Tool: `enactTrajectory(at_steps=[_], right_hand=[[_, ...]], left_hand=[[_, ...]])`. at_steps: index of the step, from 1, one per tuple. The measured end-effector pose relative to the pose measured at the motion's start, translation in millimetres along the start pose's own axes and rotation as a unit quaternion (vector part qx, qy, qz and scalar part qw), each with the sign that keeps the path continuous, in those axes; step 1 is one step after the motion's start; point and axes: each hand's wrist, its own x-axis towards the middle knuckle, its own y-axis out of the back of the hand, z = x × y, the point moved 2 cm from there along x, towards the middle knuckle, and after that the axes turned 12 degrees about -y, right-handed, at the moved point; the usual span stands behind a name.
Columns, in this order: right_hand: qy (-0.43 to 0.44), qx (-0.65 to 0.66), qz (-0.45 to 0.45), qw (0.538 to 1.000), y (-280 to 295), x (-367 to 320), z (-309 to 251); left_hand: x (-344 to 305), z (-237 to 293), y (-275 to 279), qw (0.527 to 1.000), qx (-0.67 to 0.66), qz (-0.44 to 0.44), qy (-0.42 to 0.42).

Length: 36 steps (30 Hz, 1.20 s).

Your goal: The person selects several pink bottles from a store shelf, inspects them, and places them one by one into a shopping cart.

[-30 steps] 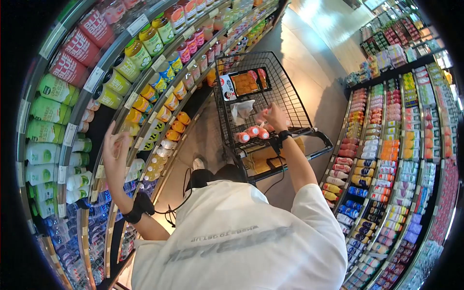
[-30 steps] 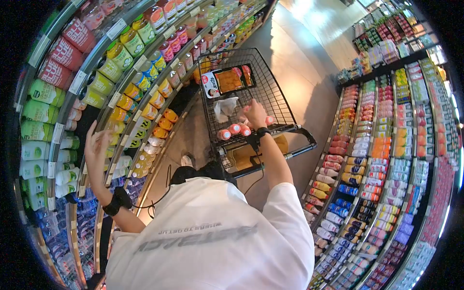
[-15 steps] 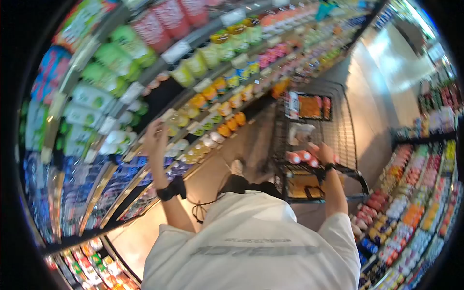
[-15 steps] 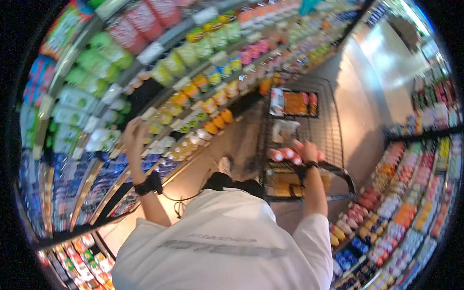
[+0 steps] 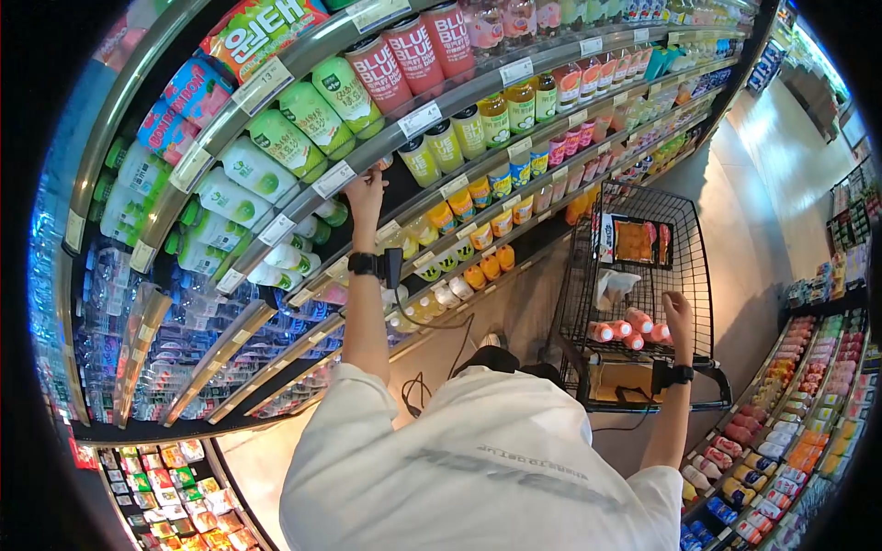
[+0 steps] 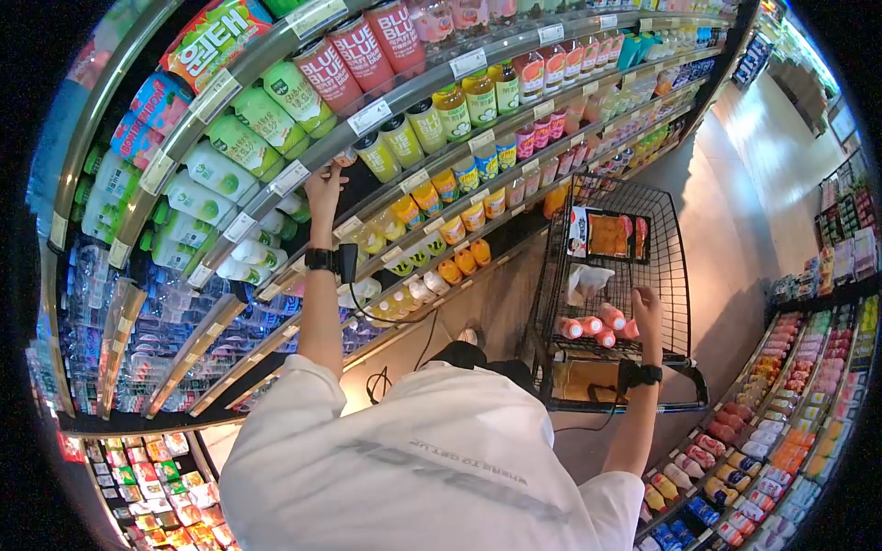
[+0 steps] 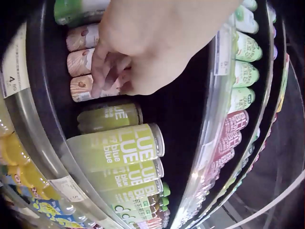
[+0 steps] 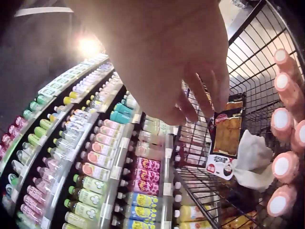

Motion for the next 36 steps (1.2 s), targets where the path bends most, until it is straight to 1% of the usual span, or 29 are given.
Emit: enactTrajectory(at_steps=[2, 3, 4, 6, 8, 9, 12, 13, 15, 17, 18, 20, 21, 24, 26, 28, 29, 30, 31, 32, 33, 34, 35, 36], right_hand=[[0.022, -0.003, 0.019, 1.0, 0, -17, -25], [0.04, -0.004, 0.026, 0.999, -1, -24, -33], [0.058, -0.004, 0.032, 0.998, 1, -27, -34], [0.053, 0.006, 0.036, 0.998, 1, -33, -35], [0.057, 0.009, 0.05, 0.997, -1, -45, -41], [0.062, 0.007, 0.045, 0.997, 0, -53, -48], [0.064, 0.001, 0.049, 0.997, -2, -61, -47], [0.065, 0.004, 0.056, 0.996, -3, -67, -52], [0.047, 0.009, 0.045, 0.998, -5, -70, -52], [0.027, 0.002, 0.043, 0.999, -7, -72, -51], [0.03, 0.001, 0.043, 0.999, -9, -73, -55], [0.035, -0.004, 0.043, 0.998, -14, -74, -64], [0.044, 0.002, 0.037, 0.998, -16, -74, -68], [0.064, 0.004, 0.022, 0.998, -26, -73, -83], [0.066, -0.013, 0.018, 0.998, -30, -77, -103], [0.08, 0.025, 0.004, 0.996, -37, -81, -119], [0.082, 0.033, -0.002, 0.996, -41, -81, -124], [0.083, 0.041, -0.008, 0.996, -45, -80, -128], [0.072, 0.049, -0.034, 0.996, -49, -81, -137], [0.082, 0.051, -0.048, 0.994, -55, -87, -154], [0.091, 0.053, -0.061, 0.993, -62, -96, -175], [0.1, 0.053, -0.075, 0.991, -70, -104, -193], [0.134, 0.039, -0.081, 0.987, -78, -109, -205], [0.164, 0.053, -0.103, 0.98, -87, -115, -219]], left_hand=[[19, -19, -11, 0.999, 0.001, 0.009, -0.042], [24, -15, -12, 0.999, 0.022, 0.006, -0.05], [32, -29, -14, 0.994, 0.078, -0.001, -0.074], [51, -54, -12, 0.974, 0.189, -0.015, -0.121], [43, -4, -7, 0.967, 0.25, -0.045, -0.002], [48, -11, -6, 0.96, 0.273, -0.058, 0.014], [53, -26, -10, 0.95, 0.305, -0.066, 0.031], [50, -29, -9, 0.953, 0.298, -0.058, 0.023], [45, -34, -8, 0.961, 0.276, -0.016, -0.028], [36, -49, -12, 0.962, 0.242, 0.052, -0.115], [29, -34, -10, 0.961, 0.243, 0.034, -0.125], [-4, 26, -7, 0.959, 0.244, -0.004, -0.143], [-24, 47, -10, 0.941, 0.243, 0.111, -0.209], [-51, 35, -8, 0.975, 0.142, 0.049, -0.164], [-63, 45, -3, 0.965, 0.142, 0.068, -0.209], [-75, 68, 7, 0.96, 0.134, 0.074, -0.233], [-83, 81, 11, 0.969, 0.11, 0.068, -0.211], [-90, 100, 15, 0.963, 0.112, 0.085, -0.232], [-98, 120, 18, 0.956, 0.114, 0.1, -0.252], [-104, 138, 20, 0.949, 0.117, 0.114, -0.271], [-108, 154, 23, 0.952, 0.104, 0.107, -0.269], [-112, 163, 23, 0.963, 0.055, 0.104, -0.241], [-114, 172, 22, 0.971, 0.005, 0.103, -0.215], [-115, 180, 20, 0.976, -0.047, 0.102, -0.188]])
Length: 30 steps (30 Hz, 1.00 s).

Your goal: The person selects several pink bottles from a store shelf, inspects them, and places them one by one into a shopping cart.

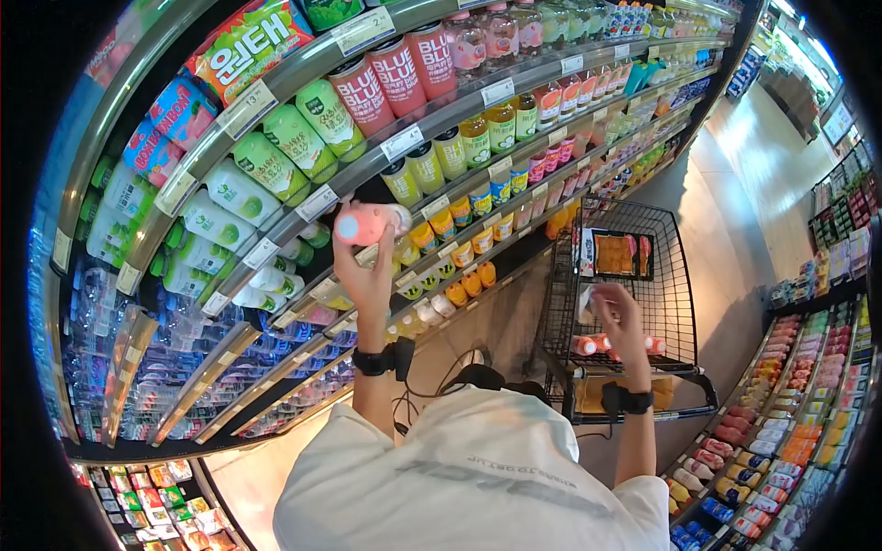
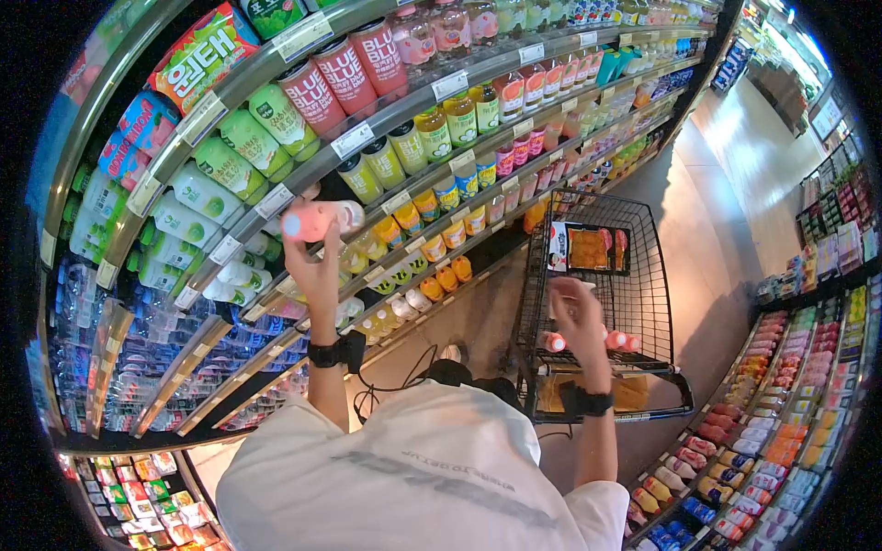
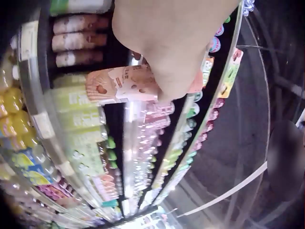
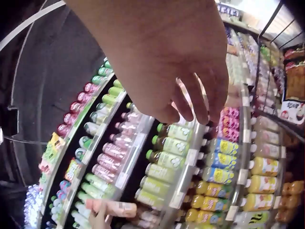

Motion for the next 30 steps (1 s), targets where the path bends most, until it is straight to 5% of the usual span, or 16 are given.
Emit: enactTrajectory(at_steps=[4, 8, 13, 16, 21, 24, 27, 30], right_hand=[[0.053, 0.034, -0.09, 0.994, -40, -5, -72], [0.08, 0.137, -0.185, 0.97, -70, -11, -116], [0.028, 0.273, -0.155, 0.949, -89, -10, -110], [0.015, 0.333, -0.135, 0.933, -73, -18, -116], [-0.061, 0.437, -0.255, 0.86, -65, -24, -104], [-0.097, 0.454, -0.234, 0.854, -63, -28, -105], [0.026, 0.229, -0.009, 0.973, -54, -20, -104], [0.03, 0.29, 0.035, 0.956, -29, -18, -103]], left_hand=[[8, 40, -14, 0.958, -0.259, -0.038, 0.118], [-10, 51, -45, 0.908, -0.353, -0.089, 0.209], [-15, 95, -72, 0.869, -0.393, -0.222, 0.203], [-9, 117, -83, 0.866, -0.423, -0.234, 0.129], [-16, 144, -104, 0.768, -0.551, -0.263, 0.196], [-16, 147, -111, 0.759, -0.543, -0.269, 0.237], [-17, 141, -119, 0.854, -0.425, -0.258, 0.153], [-20, 134, -122, 0.851, -0.412, -0.287, 0.154]])
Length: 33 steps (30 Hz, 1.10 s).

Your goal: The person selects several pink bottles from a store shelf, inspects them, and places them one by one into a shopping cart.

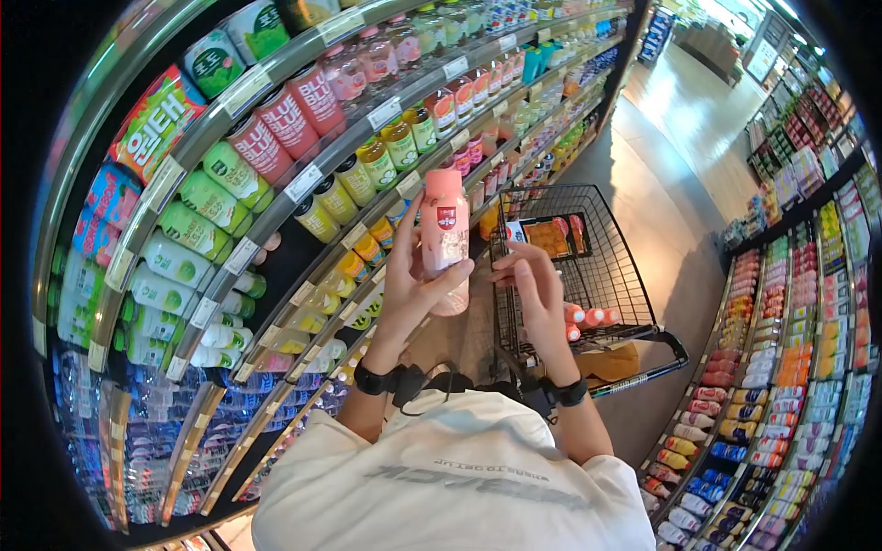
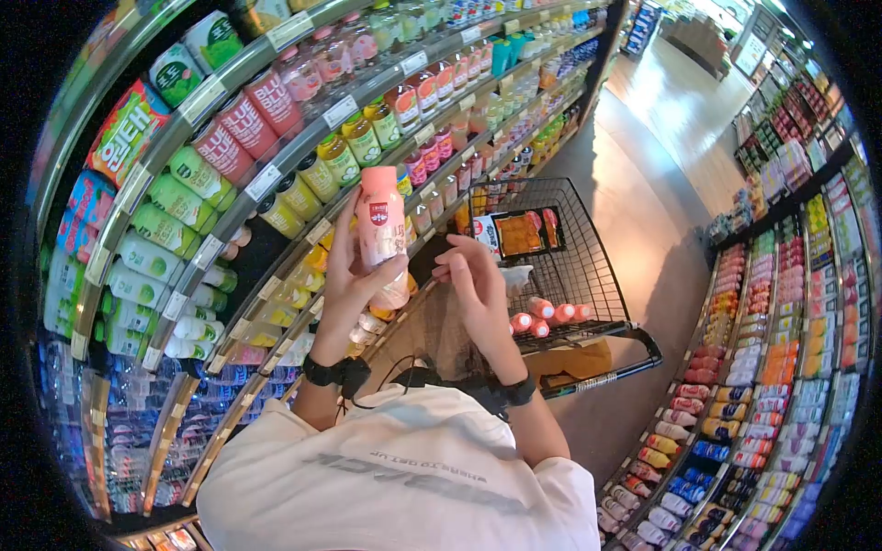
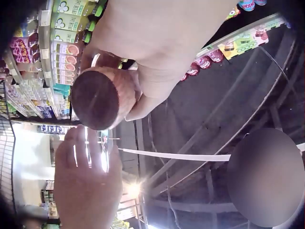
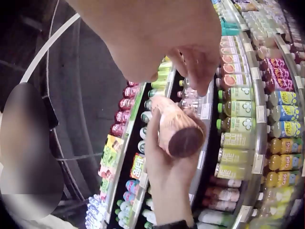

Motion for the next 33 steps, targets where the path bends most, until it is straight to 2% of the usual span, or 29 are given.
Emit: enactTrajectory(at_steps=[5, 8, 11, 13, 15, 18, 21, 24, 27, 29, 33], right_hand=[[0.017, -0.037, -0.007, 0.999, 13, -5, -27], [0.044, -0.073, 0.004, 0.996, 15, -9, -30], [0.049, -0.062, -0.009, 0.997, 8, -18, -43], [0.033, -0.05, -0.013, 0.998, 5, -26, -50], [0.062, -0.066, -0.001, 0.996, -2, -29, -56], [0.1, -0.092, 0.005, 0.991, -2, -29, -58], [0.112, -0.095, -0.002, 0.989, -1, -29, -57], [0.123, -0.131, 0.008, 0.984, -2, -31, -57], [0.115, -0.168, 0.019, 0.979, -1, -32, -58], [0.1, -0.161, 0.017, 0.982, 0, -34, -57], [0.143, -0.178, 0.008, 0.974, 0, -35, -55]], left_hand=[[-12, -4, -9, 0.992, -0.062, -0.003, 0.108], [-13, -2, -15, 0.999, -0.013, -0.038, 0.033], [-14, 3, -20, 0.998, 0.028, -0.063, 0.006], [-12, 1, -20, 0.989, 0.095, -0.108, -0.047], [-9, 9, -22, 0.967, 0.177, -0.149, -0.105], [-11, 15, -29, 0.966, 0.19, -0.138, -0.109], [-11, 17, -29, 0.96, 0.198, -0.128, -0.151], [-11, 20, -28, 0.928, 0.287, -0.102, -0.213], [-14, 23, -23, 0.852, 0.393, -0.06, -0.341], [-15, 26, -22, 0.837, 0.402, -0.035, -0.369], [-14, 30, -22, 0.827, 0.404, -0.011, -0.391]])
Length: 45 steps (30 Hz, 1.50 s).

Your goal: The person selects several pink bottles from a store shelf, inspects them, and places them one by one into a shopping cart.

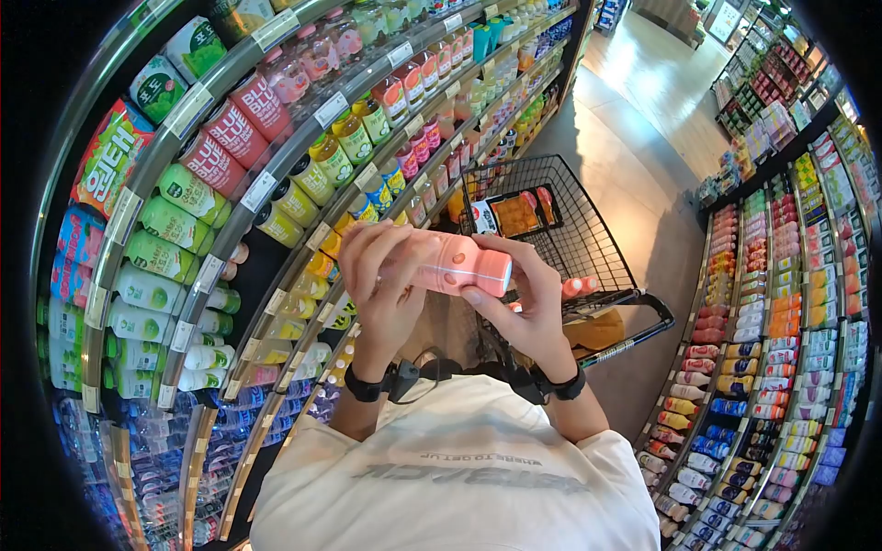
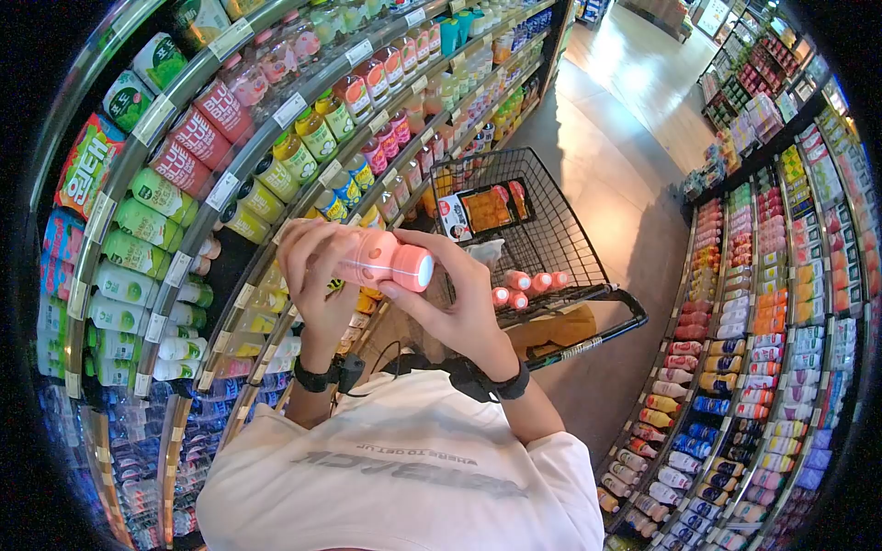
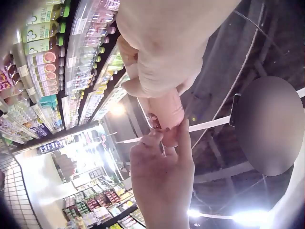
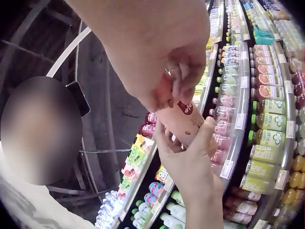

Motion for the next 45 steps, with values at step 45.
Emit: enactTrajectory(at_steps=[45], right_hand=[[-0.24, -0.024, 0.172, 0.955, 84, 20, 137]], left_hand=[[-12, -20, 22, 0.895, -0.258, -0.174, 0.32]])
